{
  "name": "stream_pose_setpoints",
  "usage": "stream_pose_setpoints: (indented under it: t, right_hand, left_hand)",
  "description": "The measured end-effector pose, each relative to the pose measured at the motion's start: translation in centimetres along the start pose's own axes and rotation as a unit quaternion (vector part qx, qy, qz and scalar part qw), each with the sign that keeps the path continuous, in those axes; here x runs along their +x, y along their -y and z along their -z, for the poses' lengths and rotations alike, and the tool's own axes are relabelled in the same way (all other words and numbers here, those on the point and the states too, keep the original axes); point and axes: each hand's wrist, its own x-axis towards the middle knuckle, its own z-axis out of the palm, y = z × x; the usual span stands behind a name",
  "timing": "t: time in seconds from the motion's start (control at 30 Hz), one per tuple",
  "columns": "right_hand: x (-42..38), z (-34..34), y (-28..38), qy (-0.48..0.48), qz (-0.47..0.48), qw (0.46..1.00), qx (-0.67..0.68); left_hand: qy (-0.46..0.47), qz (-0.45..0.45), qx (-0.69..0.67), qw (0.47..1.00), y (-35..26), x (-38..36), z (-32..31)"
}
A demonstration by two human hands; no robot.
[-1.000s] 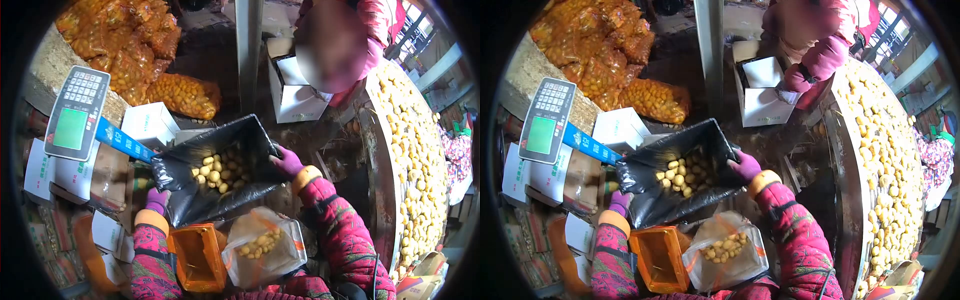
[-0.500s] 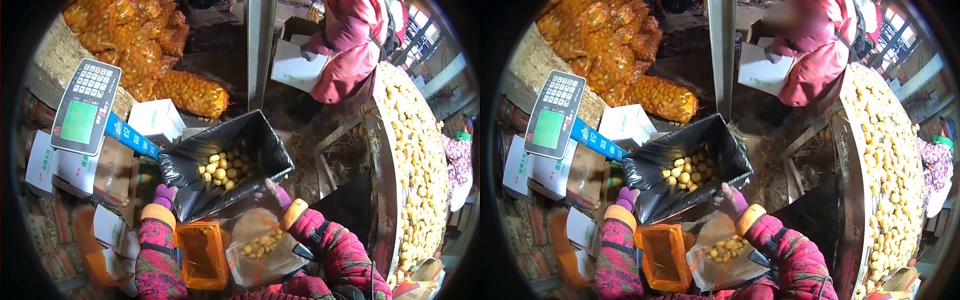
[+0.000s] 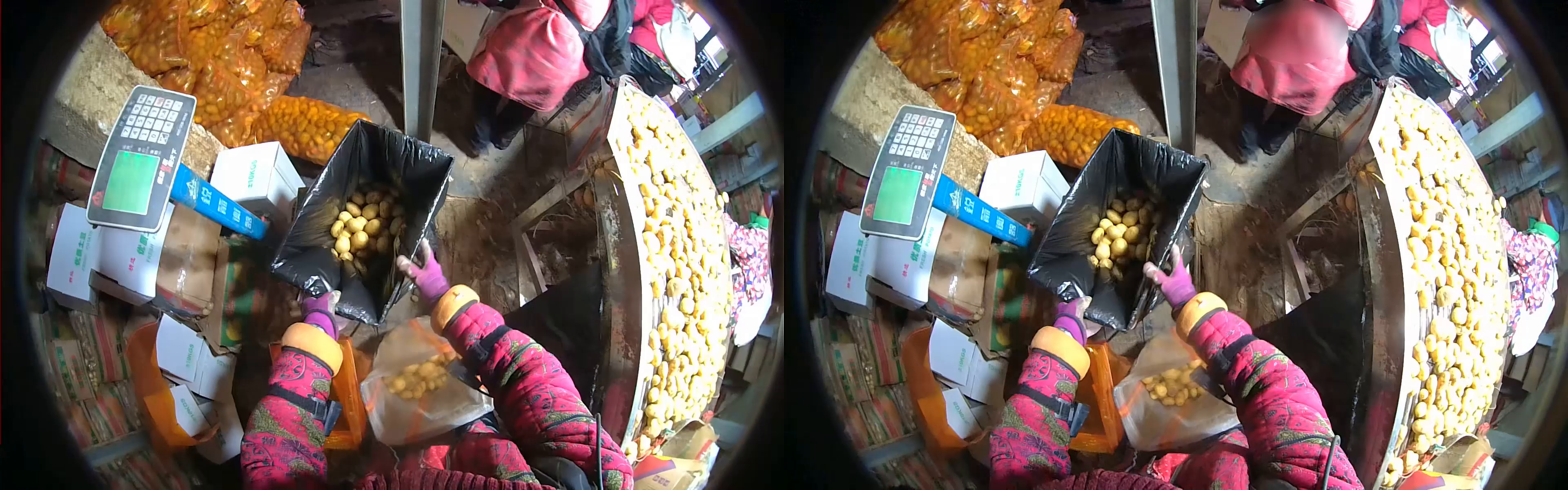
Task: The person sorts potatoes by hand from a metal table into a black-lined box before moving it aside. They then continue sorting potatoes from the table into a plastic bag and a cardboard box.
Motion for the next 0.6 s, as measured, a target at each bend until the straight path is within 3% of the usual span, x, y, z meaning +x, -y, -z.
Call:
stream_pose_setpoints:
  t: [0.1,0.17,0.2,0.23,0.27,0.3,0.33,0.4,0.5,0.57,0.6]
  right_hand:
    - [-4.0,-2.5,0.8,-0.074,0.080,0.988,-0.113]
    - [-3.8,-2.4,1.3,-0.047,0.081,0.990,-0.106]
    - [-3.6,-2.5,2.3,-0.047,0.058,0.981,-0.179]
    - [-2.9,-2.5,2.7,-0.047,0.035,0.967,-0.250]
    - [-1.6,-2.6,2.0,-0.062,0.075,0.959,-0.267]
    - [-1.2,-2.4,4.4,-0.035,-0.006,0.954,-0.299]
    - [-0.2,-1.8,4.8,-0.021,0.003,0.957,-0.290]
    - [1.6,-1.2,4.9,-0.010,0.016,0.960,-0.281]
    - [2.7,-1.2,4.3,0.015,0.009,0.970,-0.241]
    - [2.4,-1.3,5.0,0.014,0.003,0.969,-0.249]
    - [2.1,-0.7,5.3,0.031,0.030,0.977,-0.207]
  left_hand:
    - [0.008,0.009,-0.052,0.999,1.6,-2.4,-1.0]
    - [0.001,0.002,-0.061,0.998,2.3,-3.1,-1.3]
    - [-0.008,-0.005,-0.057,0.998,2.2,-3.6,-1.7]
    - [-0.057,0.041,0.047,0.996,1.2,-3.8,-1.7]
    - [0.015,0.046,-0.032,0.998,3.1,0.2,-0.7]
    - [0.051,0.047,-0.069,0.995,3.7,1.0,-0.8]
    - [0.088,0.051,-0.106,0.989,3.0,-0.8,-1.7]
    - [0.020,0.105,-0.083,0.991,1.3,-5.0,-4.4]
    - [0.028,0.095,-0.094,0.991,1.0,-5.5,-4.8]
    - [0.043,0.077,-0.063,0.994,0.8,-7.0,-3.9]
    - [0.114,0.057,-0.017,0.992,0.7,-8.5,-3.1]
